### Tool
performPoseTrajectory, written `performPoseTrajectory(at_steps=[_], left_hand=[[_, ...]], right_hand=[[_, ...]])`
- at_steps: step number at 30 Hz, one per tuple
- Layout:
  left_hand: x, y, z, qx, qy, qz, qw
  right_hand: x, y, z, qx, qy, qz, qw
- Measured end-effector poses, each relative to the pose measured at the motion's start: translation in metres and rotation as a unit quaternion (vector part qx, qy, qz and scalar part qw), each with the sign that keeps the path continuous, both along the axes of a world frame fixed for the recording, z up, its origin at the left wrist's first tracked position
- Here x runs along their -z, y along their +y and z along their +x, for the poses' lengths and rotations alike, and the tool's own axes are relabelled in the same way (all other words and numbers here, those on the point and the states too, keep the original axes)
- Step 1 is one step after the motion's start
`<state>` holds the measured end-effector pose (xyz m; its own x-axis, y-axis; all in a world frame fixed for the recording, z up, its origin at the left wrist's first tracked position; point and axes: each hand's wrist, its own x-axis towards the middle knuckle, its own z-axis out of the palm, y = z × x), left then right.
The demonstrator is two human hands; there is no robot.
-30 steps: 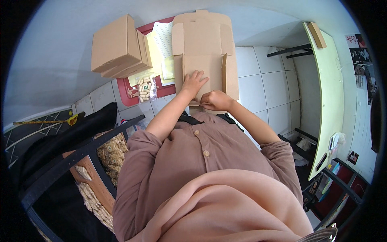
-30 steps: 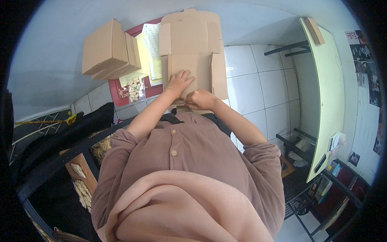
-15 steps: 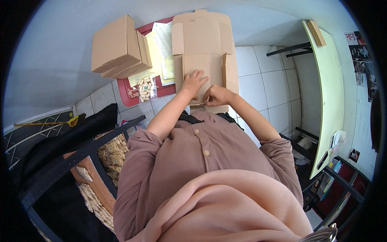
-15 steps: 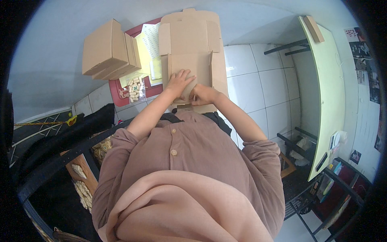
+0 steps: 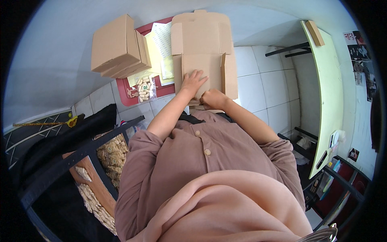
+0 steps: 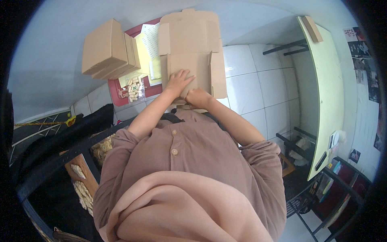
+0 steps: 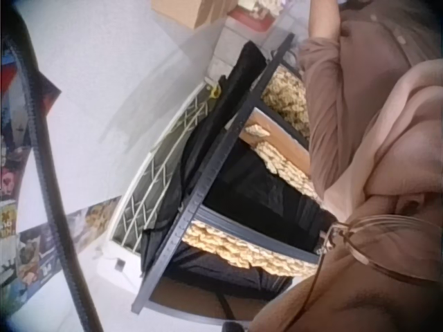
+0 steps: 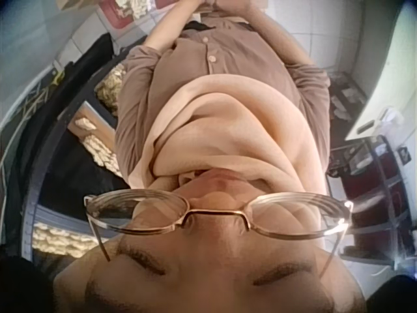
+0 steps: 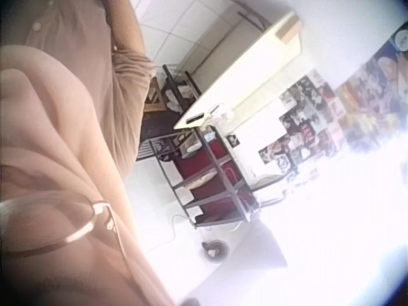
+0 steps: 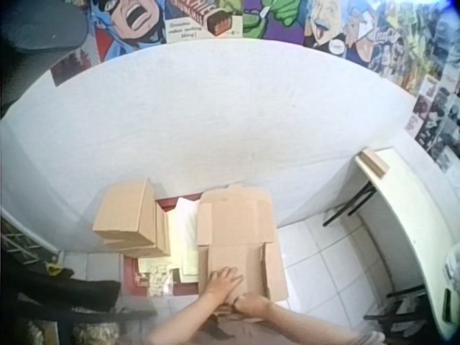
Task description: The person picks up a cardboard sheet from a stack, folds the sides and flaps to assemble a small box, and places a small plastic bag of snacks inside it.
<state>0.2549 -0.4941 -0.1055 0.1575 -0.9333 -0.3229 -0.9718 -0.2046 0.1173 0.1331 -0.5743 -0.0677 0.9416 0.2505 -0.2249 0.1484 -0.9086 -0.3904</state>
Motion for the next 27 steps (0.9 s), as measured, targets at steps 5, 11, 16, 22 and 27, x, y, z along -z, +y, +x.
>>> performPoseTrajectory(at_steps=[5, 11, 16, 22, 27], left_hand=[[0.022, 0.008, 0.004, 0.002, -0.021, -0.114, 0.993], [-0.004, -0.001, 0.004, 0.017, -0.003, -0.035, 0.999], [-0.009, 0.000, 0.003, 0.023, -0.019, -0.033, 0.999], [0.005, 0.000, 0.008, 0.000, -0.012, -0.021, 1.000], [-0.021, -0.007, -0.001, -0.009, 0.030, 0.069, 0.997]], right_hand=[[0.005, 0.010, 0.007, -0.010, 0.009, -0.051, 0.999], [0.002, 0.010, -0.011, 0.005, -0.058, -0.026, 0.998], [0.000, 0.013, -0.018, 0.004, -0.076, -0.034, 0.997], [-0.003, 0.021, -0.019, -0.014, -0.091, -0.036, 0.995], [0.008, 0.025, -0.025, -0.002, -0.110, -0.063, 0.992]])
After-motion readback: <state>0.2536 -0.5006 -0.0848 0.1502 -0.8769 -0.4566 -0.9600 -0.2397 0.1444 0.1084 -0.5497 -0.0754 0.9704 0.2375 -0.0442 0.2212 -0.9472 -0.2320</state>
